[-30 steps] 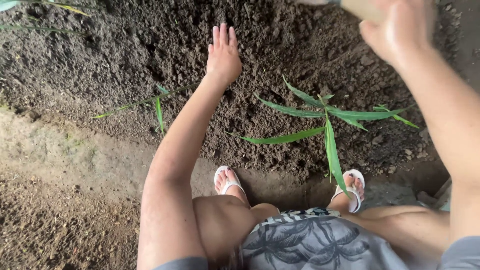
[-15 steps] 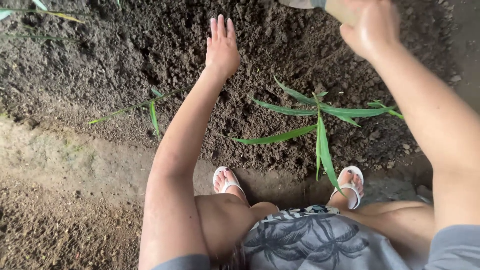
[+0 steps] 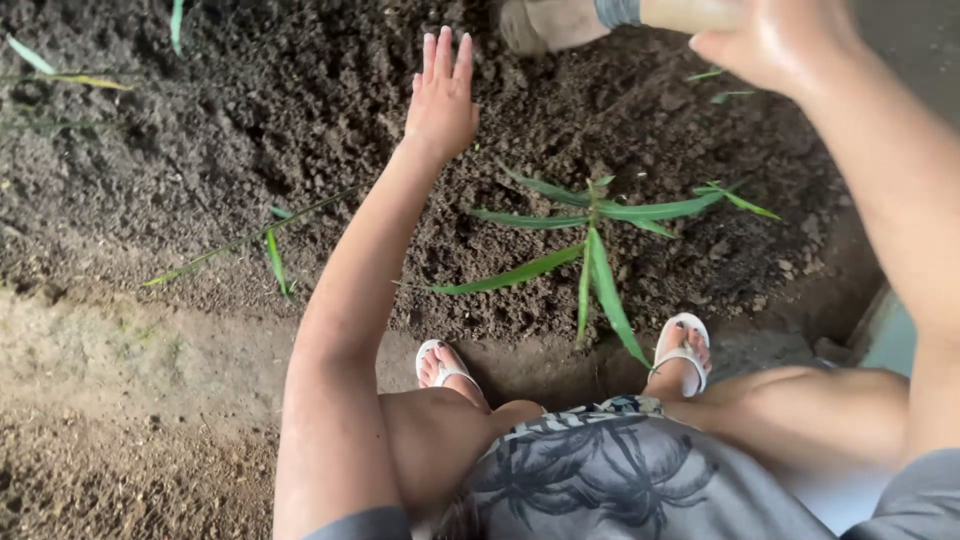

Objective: Digging and loosening soil in a garden patch using a hand trowel.

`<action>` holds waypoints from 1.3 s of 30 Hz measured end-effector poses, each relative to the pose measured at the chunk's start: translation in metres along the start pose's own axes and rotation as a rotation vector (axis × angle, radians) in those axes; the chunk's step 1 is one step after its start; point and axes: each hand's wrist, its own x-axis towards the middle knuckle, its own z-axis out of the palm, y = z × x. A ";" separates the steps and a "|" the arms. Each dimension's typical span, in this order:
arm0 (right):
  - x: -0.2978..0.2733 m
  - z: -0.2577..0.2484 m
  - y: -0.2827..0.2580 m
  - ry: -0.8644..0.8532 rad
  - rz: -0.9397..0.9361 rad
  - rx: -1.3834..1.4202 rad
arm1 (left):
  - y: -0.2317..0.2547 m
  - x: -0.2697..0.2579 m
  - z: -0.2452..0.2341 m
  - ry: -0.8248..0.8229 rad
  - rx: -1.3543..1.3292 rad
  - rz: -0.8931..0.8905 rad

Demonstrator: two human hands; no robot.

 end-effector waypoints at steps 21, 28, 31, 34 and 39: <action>-0.116 -0.081 0.026 -0.078 0.077 -0.236 | 0.060 -0.009 -0.023 -0.215 0.069 0.141; -0.133 -0.111 0.025 0.041 0.027 -0.071 | 0.068 -0.008 -0.029 -0.256 0.086 0.132; -0.138 -0.094 0.021 -0.067 0.128 -0.321 | 0.070 -0.009 -0.041 -0.292 0.071 0.070; -0.130 -0.036 0.076 -0.006 0.198 -0.053 | 0.067 -0.004 -0.035 -0.244 0.073 0.118; -0.161 -0.063 0.122 -0.203 0.561 0.432 | 0.067 -0.011 -0.038 -0.214 0.033 0.186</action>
